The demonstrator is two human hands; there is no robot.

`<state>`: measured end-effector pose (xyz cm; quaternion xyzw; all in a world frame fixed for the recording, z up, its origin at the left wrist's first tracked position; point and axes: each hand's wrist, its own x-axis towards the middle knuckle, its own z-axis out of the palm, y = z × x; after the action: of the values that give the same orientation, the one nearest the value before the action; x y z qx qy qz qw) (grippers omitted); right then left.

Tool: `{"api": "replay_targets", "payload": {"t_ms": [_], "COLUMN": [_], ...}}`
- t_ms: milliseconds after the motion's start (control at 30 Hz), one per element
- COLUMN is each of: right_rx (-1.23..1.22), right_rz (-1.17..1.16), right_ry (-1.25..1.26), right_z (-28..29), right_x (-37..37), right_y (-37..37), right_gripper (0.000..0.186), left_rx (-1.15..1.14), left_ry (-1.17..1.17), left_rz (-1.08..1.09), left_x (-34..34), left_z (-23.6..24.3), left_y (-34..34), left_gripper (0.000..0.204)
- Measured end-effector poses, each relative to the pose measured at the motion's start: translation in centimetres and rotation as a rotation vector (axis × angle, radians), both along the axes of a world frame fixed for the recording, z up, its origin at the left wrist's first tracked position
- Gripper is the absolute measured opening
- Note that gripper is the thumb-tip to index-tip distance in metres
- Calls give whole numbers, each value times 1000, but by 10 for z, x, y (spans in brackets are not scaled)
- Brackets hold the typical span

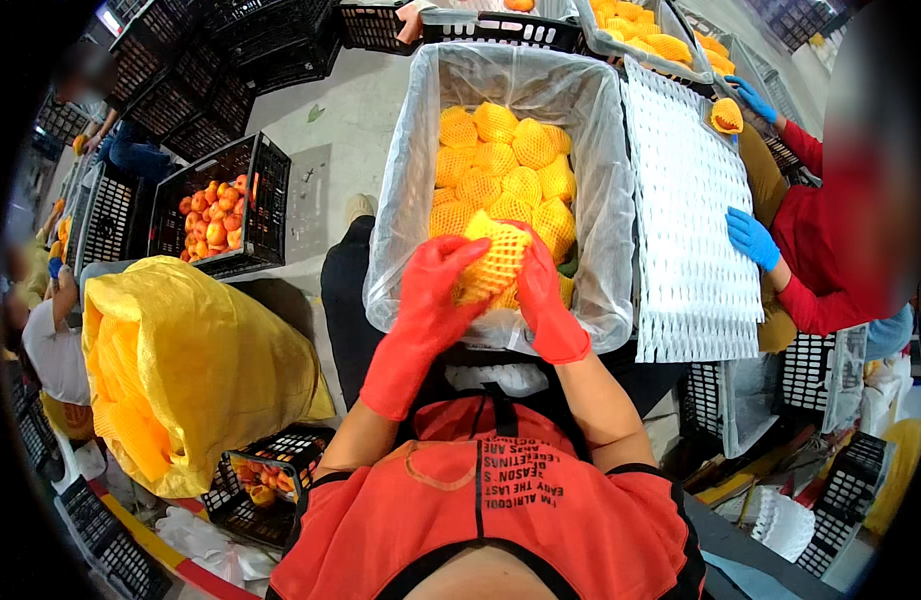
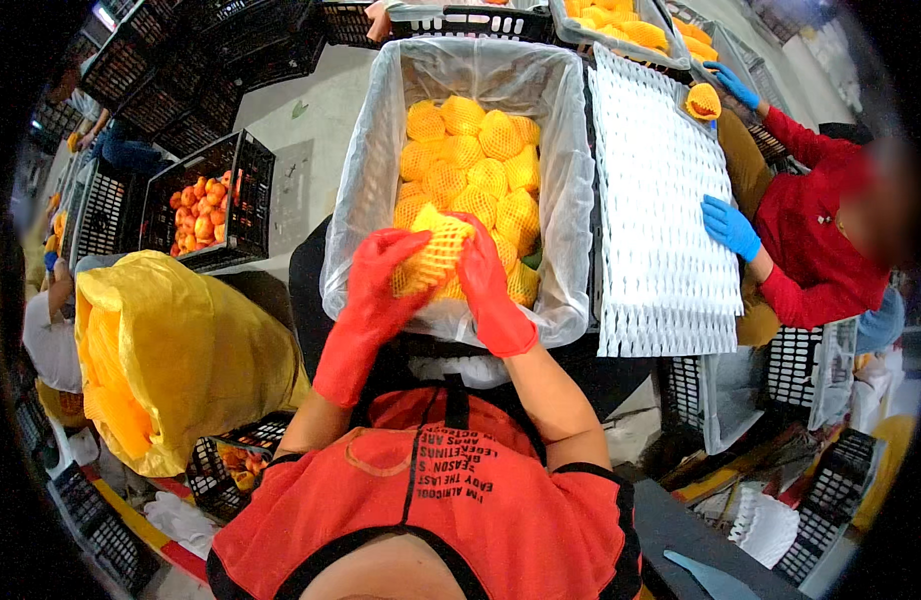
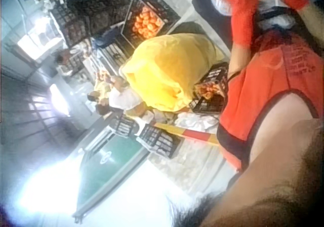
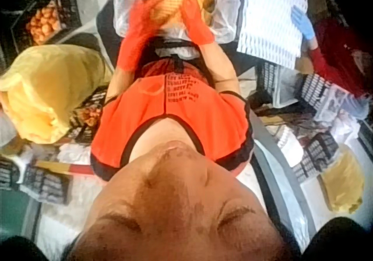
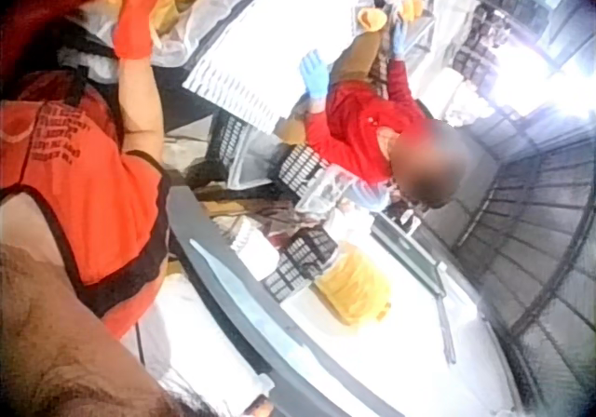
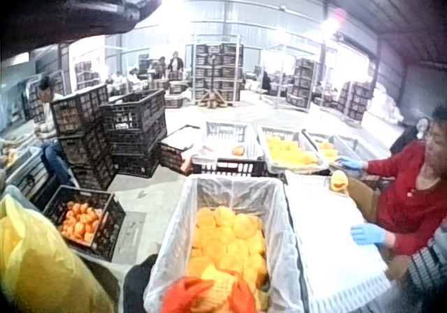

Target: The person puts yellow mesh sleeves onto individual fruits and then packs the sleeved fruit into a plastic-lined crate.

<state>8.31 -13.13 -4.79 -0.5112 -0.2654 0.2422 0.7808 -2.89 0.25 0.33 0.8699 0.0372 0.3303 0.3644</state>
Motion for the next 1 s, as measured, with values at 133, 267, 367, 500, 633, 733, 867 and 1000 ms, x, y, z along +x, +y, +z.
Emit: {"api": "replay_targets", "payload": {"t_ms": [133,267,367,500,633,733,867,1000], "right_rx": [-99,-117,-173,-192,-348,-428,-477,-379], "right_rz": [-47,-23,-30,-83,-117,-161,-187,-368], "right_ry": [-49,36,179,125,215,237,144,-528], "right_z": [-8,15,40,33,43,40,45,36], "right_x": [0,-5,-5,-5,-5,-5,-8,-16], "right_y": [-5,4,11,16,12,10,8,7], "right_gripper": [39,41,46,36,30,27,29,36], "left_rx": [38,-380,-1127,-1558,-1413,-1380,-1277,-247], "left_ry": [129,101,137,77,174,94,120,349], "left_rz": [97,46,-170,-166,-168,-281,-186,218], "left_x": [6,6,-3,-6,-6,-5,-7,-7], "left_z": [-12,-4,6,-17,-21,-29,-36,-23], "left_y": [-8,7,22,26,26,25,25,1], "left_gripper": [75,66,55,64,48,45,48,63]}}
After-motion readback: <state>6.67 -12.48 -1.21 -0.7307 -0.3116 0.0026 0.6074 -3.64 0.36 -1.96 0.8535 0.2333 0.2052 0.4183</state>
